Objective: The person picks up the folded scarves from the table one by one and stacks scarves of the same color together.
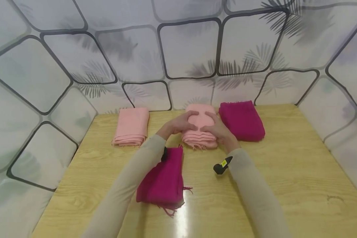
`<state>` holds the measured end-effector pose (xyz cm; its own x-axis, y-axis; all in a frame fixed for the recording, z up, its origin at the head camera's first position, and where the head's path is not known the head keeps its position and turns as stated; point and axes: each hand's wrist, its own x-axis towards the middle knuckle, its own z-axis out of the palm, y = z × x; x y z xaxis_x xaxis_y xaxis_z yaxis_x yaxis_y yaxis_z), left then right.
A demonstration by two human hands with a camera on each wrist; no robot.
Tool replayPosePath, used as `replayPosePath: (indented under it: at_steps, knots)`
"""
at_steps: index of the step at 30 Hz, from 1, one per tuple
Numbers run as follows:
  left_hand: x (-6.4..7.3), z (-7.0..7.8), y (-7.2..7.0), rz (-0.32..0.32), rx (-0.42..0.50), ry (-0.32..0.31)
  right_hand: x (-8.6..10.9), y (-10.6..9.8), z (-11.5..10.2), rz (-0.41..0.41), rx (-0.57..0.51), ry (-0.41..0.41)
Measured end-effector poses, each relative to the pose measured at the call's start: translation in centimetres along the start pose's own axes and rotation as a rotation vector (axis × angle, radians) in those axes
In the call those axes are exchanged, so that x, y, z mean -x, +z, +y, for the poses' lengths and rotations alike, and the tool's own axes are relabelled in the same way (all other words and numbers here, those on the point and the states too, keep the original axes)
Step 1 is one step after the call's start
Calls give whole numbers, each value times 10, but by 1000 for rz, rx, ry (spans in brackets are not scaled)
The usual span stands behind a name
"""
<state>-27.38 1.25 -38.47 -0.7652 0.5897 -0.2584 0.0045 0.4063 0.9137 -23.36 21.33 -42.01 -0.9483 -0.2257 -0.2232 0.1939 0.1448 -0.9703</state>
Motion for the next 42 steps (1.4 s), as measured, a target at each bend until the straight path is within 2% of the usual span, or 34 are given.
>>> replayPosePath:
  at_steps: [4, 11, 14, 21, 28, 35, 42]
  knots:
    - [4, 5, -1, 3, 4, 16, 3, -1, -7, 12, 75, -21]
    - [14, 8, -3, -19, 47, 47, 12, 1, -18, 13, 116, -66]
    - [20, 8, -5, -14, 32, 57, 16, 3, -23, 4, 125, -83]
    - [36, 8, -7, -22, -7, 90, 25, 6, -26, -15, 117, -97]
    - [51, 6, -7, -27, -23, 148, 36, 15, -28, -34, 39, -108]
    - [71, 4, -10, -1, -18, 186, 44, 27, -33, -30, 49, -125]
    - [87, 5, -9, 33, -25, 260, 57, 36, -43, -19, 45, -133]
